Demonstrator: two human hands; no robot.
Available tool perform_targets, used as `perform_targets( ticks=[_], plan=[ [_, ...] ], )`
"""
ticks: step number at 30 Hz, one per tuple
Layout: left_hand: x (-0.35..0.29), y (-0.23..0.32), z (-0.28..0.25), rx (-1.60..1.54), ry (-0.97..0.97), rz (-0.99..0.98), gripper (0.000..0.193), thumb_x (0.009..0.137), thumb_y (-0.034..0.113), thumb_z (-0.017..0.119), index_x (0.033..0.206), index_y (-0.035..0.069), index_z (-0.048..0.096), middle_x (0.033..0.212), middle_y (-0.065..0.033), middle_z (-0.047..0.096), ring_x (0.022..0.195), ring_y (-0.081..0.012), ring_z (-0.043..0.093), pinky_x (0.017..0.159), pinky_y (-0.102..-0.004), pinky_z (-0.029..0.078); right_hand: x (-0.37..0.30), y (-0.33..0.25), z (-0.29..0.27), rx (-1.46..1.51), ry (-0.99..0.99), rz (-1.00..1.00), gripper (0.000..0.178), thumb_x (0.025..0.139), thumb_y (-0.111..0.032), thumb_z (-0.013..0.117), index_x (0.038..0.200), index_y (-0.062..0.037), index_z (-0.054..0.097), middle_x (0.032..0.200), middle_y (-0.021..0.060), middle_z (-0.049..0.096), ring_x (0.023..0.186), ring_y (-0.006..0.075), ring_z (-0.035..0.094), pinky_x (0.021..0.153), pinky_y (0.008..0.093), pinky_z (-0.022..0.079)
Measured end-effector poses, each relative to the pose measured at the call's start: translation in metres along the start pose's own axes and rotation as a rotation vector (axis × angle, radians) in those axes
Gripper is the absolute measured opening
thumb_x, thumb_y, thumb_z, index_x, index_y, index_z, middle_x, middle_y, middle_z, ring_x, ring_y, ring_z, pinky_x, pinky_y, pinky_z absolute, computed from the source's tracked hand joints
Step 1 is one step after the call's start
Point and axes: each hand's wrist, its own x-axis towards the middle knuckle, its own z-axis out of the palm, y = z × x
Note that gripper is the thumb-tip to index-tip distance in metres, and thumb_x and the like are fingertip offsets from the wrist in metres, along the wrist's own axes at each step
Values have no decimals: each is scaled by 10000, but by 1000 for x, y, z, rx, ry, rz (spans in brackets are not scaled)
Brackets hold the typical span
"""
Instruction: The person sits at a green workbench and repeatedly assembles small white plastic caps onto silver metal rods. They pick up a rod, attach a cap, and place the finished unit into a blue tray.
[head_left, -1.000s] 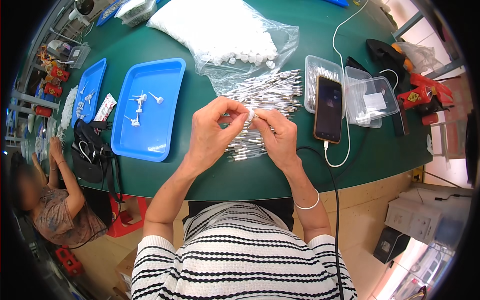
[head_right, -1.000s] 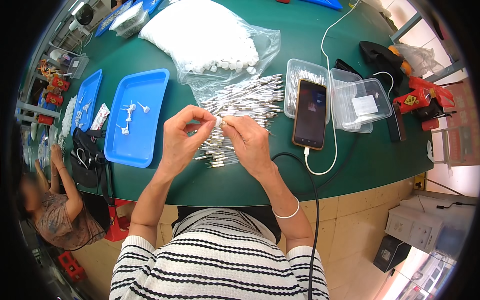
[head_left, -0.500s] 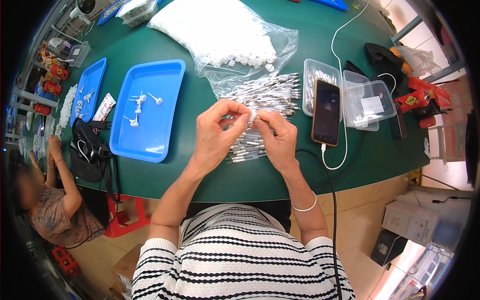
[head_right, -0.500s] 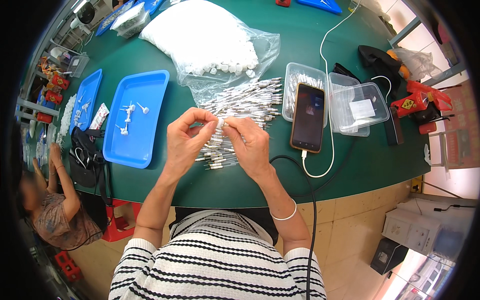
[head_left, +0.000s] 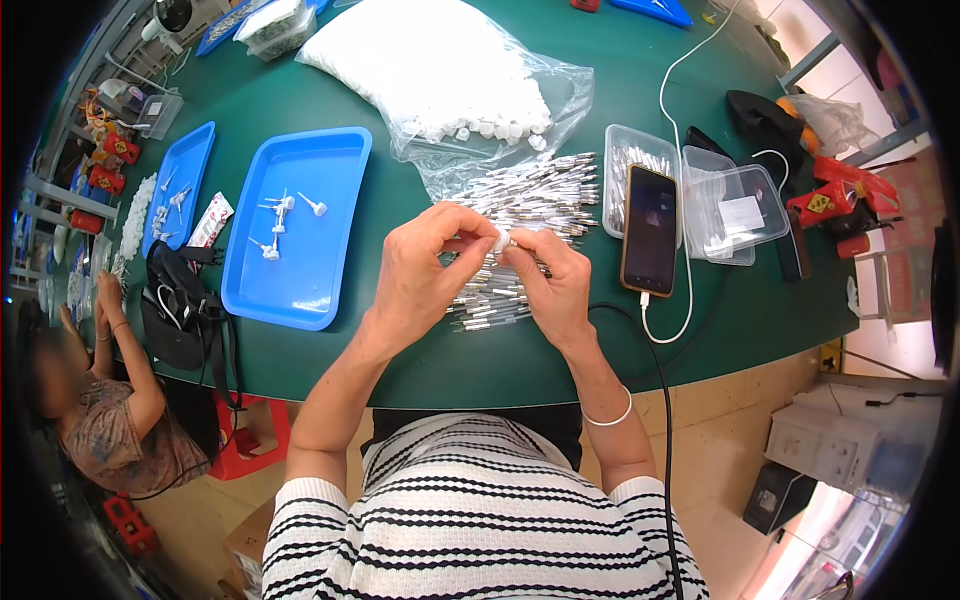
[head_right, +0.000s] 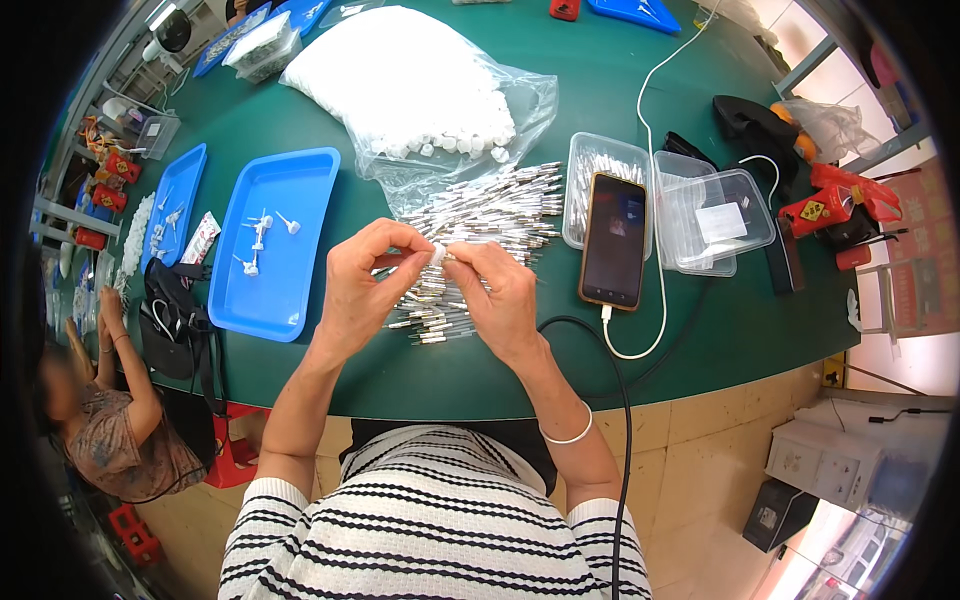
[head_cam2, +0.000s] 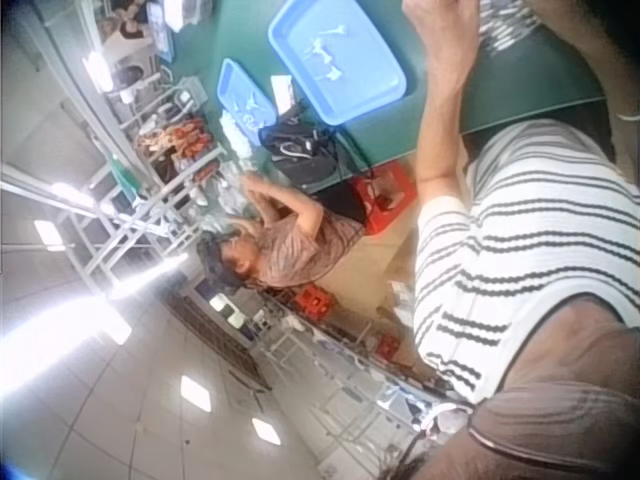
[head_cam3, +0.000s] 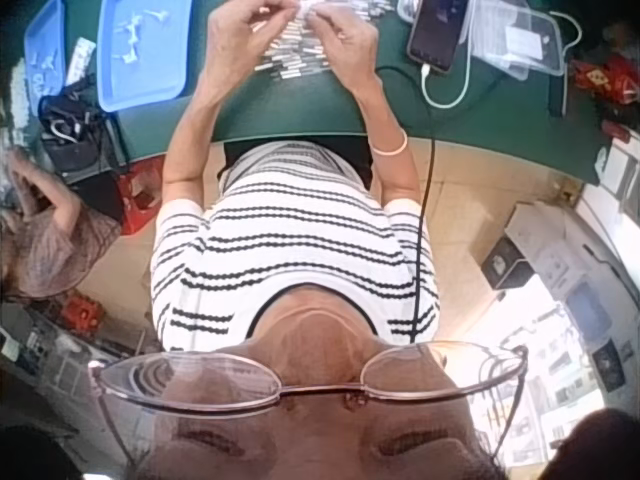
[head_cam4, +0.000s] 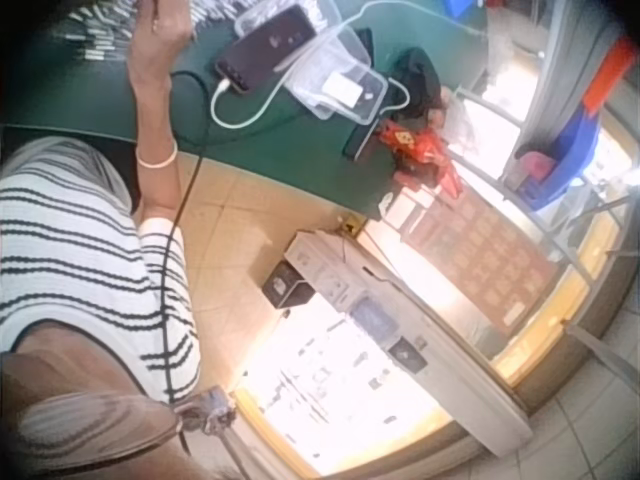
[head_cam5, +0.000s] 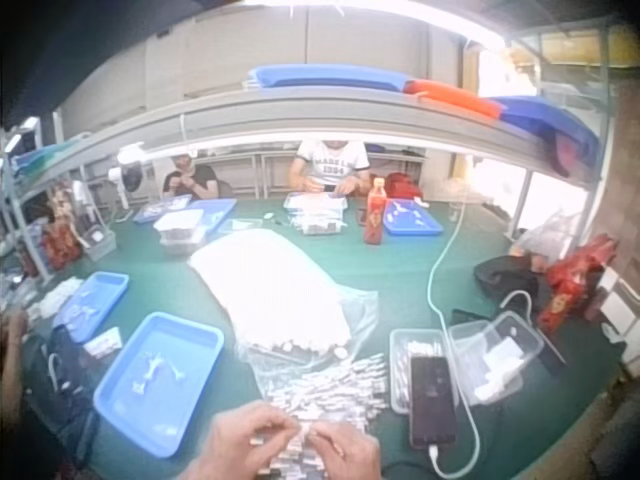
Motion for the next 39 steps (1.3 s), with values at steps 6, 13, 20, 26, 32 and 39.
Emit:
perform_targets(
  ticks=[6, 13, 20, 26, 32, 39],
  plan=[
    [-2, -4, 1, -52, 16, -48, 95, 789, -37, 654, 881, -20, 635, 852, -93, 650, 750, -161, 662, 707, -268, 571, -1, 3, 0, 14, -8, 19, 134, 822, -33, 676, 954, -24, 661, 773, 86, 650, 667, 191, 604, 597, 291, 467],
    [-5, 2, 4, -55, 33, -70, 94, 798, -62, 641, 883, -24, 632, 873, -62, 623, 792, -105, 618, 729, -244, 552, -1, 0, -1, -34, 11, 19, 137, 811, -29, 682, 946, -21, 665, 801, 90, 657, 684, 189, 606, 610, 285, 472],
    [-20, -8, 20, -306, 184, -155, 52, 837, -43, 631, 888, -42, 617, 885, -59, 618, 792, -104, 606, 701, -237, 543, 3, -8, -1, -18, 84, -126, 182, 761, 34, 708, 932, -25, 692, 840, 74, 674, 710, 177, 605, 634, 275, 484],
    [-22, -13, 3, -614, 101, -385, 112, 913, 78, 597, 945, -30, 604, 863, -70, 632, 772, -102, 607, 674, -247, 543, 2, -3, -1, 33, 91, -154, 219, 739, 69, 715, 938, -22, 699, 850, 78, 676, 737, 169, 618, 646, 270, 493],
    [-17, -13, 0, -614, -50, -385, 139, 919, 112, 606, 943, -24, 590, 839, -56, 631, 729, -82, 592, 661, -234, 535, 2, -6, 0, 36, 63, -142, 214, 740, 62, 717, 936, -23, 703, 849, 78, 676, 738, 172, 622, 639, 274, 498],
    [-8, -12, -11, -622, -143, -445, 145, 910, 115, 622, 915, -28, 598, 824, -38, 626, 740, -76, 595, 665, -223, 533, 2, -3, 0, 15, 40, -163, 218, 733, 52, 725, 932, -36, 708, 847, 71, 677, 734, 176, 623, 635, 276, 498]
  ],
)
